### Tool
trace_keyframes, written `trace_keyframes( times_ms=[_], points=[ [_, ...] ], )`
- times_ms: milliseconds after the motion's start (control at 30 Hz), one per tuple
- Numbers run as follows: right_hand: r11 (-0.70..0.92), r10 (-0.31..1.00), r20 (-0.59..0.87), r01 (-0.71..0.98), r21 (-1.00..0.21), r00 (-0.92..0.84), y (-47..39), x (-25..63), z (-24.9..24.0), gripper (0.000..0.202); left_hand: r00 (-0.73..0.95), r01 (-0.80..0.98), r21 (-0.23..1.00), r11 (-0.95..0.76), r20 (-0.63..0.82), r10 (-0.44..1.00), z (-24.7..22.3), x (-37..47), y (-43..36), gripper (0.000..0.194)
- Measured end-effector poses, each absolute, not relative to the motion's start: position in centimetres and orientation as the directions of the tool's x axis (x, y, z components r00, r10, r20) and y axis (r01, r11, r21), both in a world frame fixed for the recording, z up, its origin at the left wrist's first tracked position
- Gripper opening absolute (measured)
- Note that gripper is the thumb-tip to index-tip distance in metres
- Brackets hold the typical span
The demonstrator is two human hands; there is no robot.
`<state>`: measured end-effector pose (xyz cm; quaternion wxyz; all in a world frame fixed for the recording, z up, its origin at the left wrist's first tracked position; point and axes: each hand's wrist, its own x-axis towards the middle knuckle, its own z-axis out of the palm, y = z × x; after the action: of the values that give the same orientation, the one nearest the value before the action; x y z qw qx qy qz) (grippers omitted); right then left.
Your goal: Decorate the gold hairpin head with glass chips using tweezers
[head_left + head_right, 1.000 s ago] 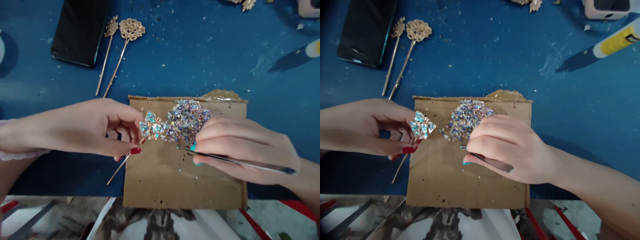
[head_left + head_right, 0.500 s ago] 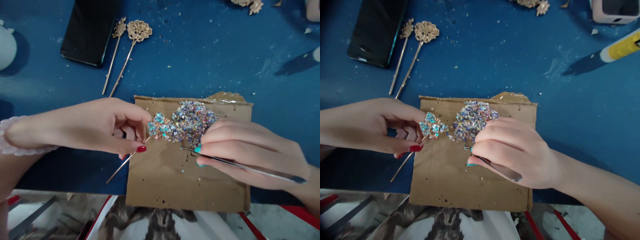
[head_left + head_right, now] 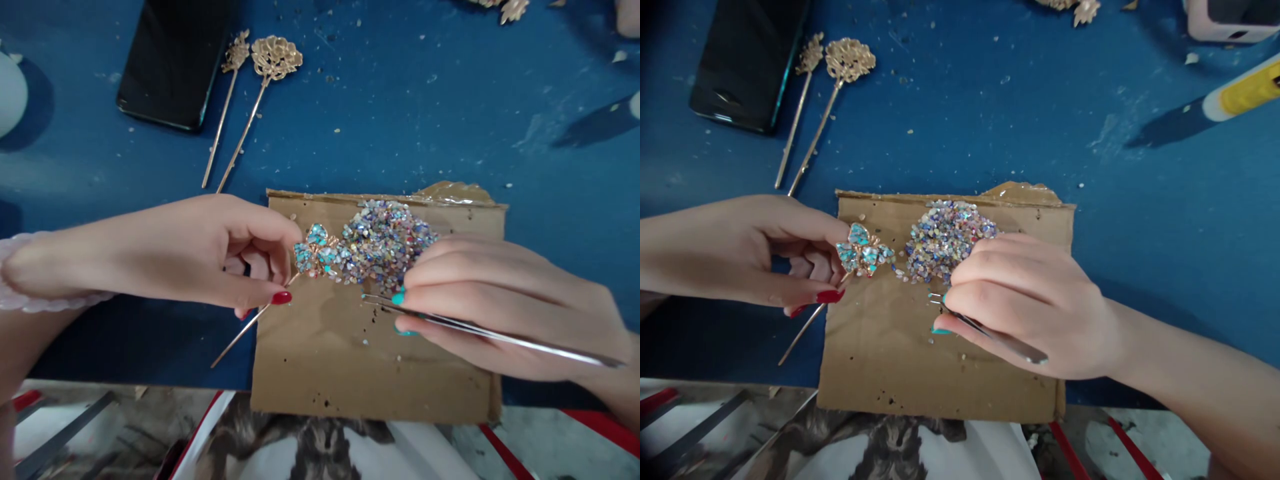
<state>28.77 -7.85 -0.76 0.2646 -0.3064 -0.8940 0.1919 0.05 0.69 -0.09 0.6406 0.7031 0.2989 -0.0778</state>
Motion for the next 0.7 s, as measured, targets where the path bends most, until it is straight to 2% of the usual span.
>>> trace_keyframes(
  times_ms=[267, 467, 700],
  points=[
    [0.736, 0.657, 0.329, 0.482, -0.475, -0.679, -8.12, 28.64, -0.56, 0.009, 0.799, 0.53, 0.848, -0.002, -0.498, 0.337, -0.21, -0.08, 0.62, 0.006],
    [0.738, 0.651, 0.313, 0.48, -0.475, -0.691, -8.16, 29.11, -0.35, 0.007, 0.825, 0.48, 0.877, -0.03, -0.44, 0.354, -0.22, 0.07, 0.62, 0.004],
    [0.736, 0.653, 0.33, 0.468, -0.49, -0.682, -8.13, 29.01, -0.62, 0.008, 0.832, 0.493, 0.87, -0.032, -0.46, 0.312, -0.46, -0.25, 0.77, 0.007]
  ],
)
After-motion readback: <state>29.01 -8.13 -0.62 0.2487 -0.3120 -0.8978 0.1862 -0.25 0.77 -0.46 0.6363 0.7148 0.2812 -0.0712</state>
